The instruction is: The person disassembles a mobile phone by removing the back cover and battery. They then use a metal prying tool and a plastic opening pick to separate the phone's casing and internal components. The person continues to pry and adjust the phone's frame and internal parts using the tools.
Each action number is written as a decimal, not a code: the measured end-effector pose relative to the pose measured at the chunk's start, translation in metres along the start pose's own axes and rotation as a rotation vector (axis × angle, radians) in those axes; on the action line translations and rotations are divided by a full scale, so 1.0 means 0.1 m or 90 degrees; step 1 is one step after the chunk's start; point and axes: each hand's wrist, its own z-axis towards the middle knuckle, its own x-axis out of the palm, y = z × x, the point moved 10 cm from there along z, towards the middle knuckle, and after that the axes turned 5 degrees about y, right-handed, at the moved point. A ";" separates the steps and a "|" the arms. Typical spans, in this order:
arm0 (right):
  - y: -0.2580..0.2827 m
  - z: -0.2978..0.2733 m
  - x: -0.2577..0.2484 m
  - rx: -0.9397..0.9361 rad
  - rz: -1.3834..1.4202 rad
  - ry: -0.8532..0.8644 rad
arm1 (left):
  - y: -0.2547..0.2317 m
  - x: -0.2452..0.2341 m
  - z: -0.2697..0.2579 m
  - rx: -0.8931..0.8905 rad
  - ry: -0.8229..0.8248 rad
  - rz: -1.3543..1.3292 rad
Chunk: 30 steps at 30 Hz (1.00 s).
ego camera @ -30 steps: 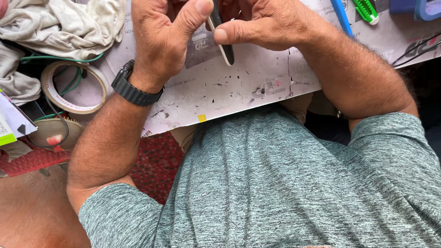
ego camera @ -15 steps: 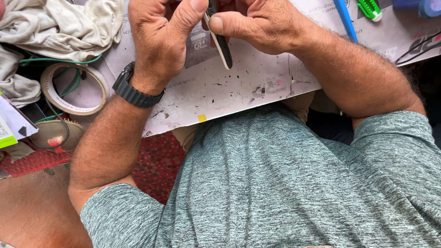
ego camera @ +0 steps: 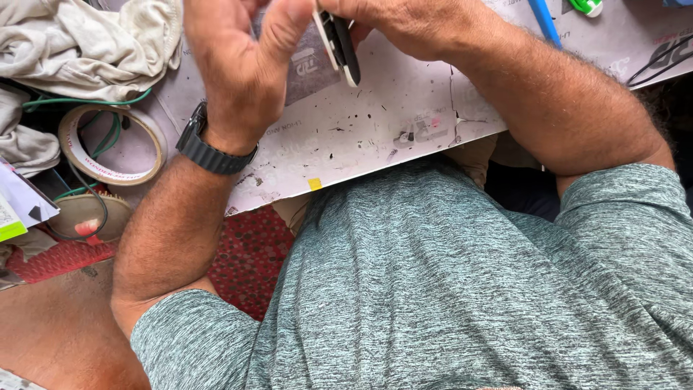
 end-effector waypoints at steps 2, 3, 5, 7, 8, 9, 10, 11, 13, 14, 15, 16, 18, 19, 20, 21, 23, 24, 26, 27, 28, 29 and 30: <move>0.00 0.00 -0.02 -0.020 0.017 0.006 | -0.24 0.01 0.02 0.066 0.030 0.095; -0.01 -0.01 -0.04 -0.033 0.020 0.005 | -0.35 0.03 0.03 0.098 0.076 0.145; -0.04 -0.02 -0.08 -0.057 0.025 0.005 | -0.48 0.15 0.03 0.165 0.151 0.230; -0.04 0.01 -0.07 -0.052 0.055 0.004 | -0.52 0.26 -0.02 0.211 0.203 0.296; -0.04 0.01 -0.07 -0.051 0.069 0.004 | -0.51 0.31 -0.05 0.225 0.226 0.328; -0.06 0.01 -0.06 -0.034 0.051 0.007 | -0.45 0.35 -0.06 0.218 0.242 0.354; -0.09 0.00 -0.05 -0.018 0.033 0.010 | -0.41 0.36 -0.07 0.212 0.249 0.369; -0.13 -0.01 -0.03 -0.003 0.016 0.013 | -0.37 0.37 -0.09 0.206 0.257 0.385; -0.16 0.00 -0.01 0.035 0.028 0.012 | -0.33 0.37 -0.11 0.197 0.255 0.386; -0.15 0.00 0.01 0.055 0.034 0.011 | -0.31 0.38 -0.11 0.193 0.254 0.382; -0.12 0.01 0.02 0.064 0.050 0.007 | -0.31 0.38 -0.12 0.192 0.252 0.372; -0.09 0.01 0.03 0.073 0.066 0.003 | -0.30 0.39 -0.12 0.195 0.253 0.364; -0.04 0.01 0.04 0.078 0.080 -0.001 | -0.31 0.41 -0.11 0.202 0.258 0.347; -0.02 0.02 0.05 0.072 0.078 -0.002 | -0.31 0.42 -0.11 0.198 0.263 0.341; 0.00 0.02 0.06 0.067 0.076 -0.002 | -0.31 0.42 -0.11 0.194 0.269 0.334; 0.01 0.03 0.08 0.058 0.088 0.007 | -0.30 0.43 -0.11 0.179 0.276 0.327; 0.03 0.06 0.12 0.040 0.112 0.025 | -0.32 0.44 -0.10 0.174 0.293 0.332; -0.02 0.05 0.12 0.078 0.063 0.022 | -0.33 0.45 -0.10 0.184 0.302 0.344; -0.12 0.03 0.12 0.154 -0.035 0.018 | -0.37 0.48 -0.10 0.200 0.316 0.355; -0.07 0.04 0.14 0.129 -0.033 0.026 | -0.38 0.50 -0.09 0.205 0.322 0.354; -0.02 0.04 0.17 0.104 -0.031 0.034 | -0.39 0.51 -0.09 0.206 0.328 0.351; 0.02 0.04 0.19 0.079 -0.029 0.041 | -0.40 0.52 -0.08 0.207 0.335 0.347; 0.01 0.04 0.19 0.077 -0.065 0.036 | -0.39 0.53 -0.07 0.203 0.341 0.341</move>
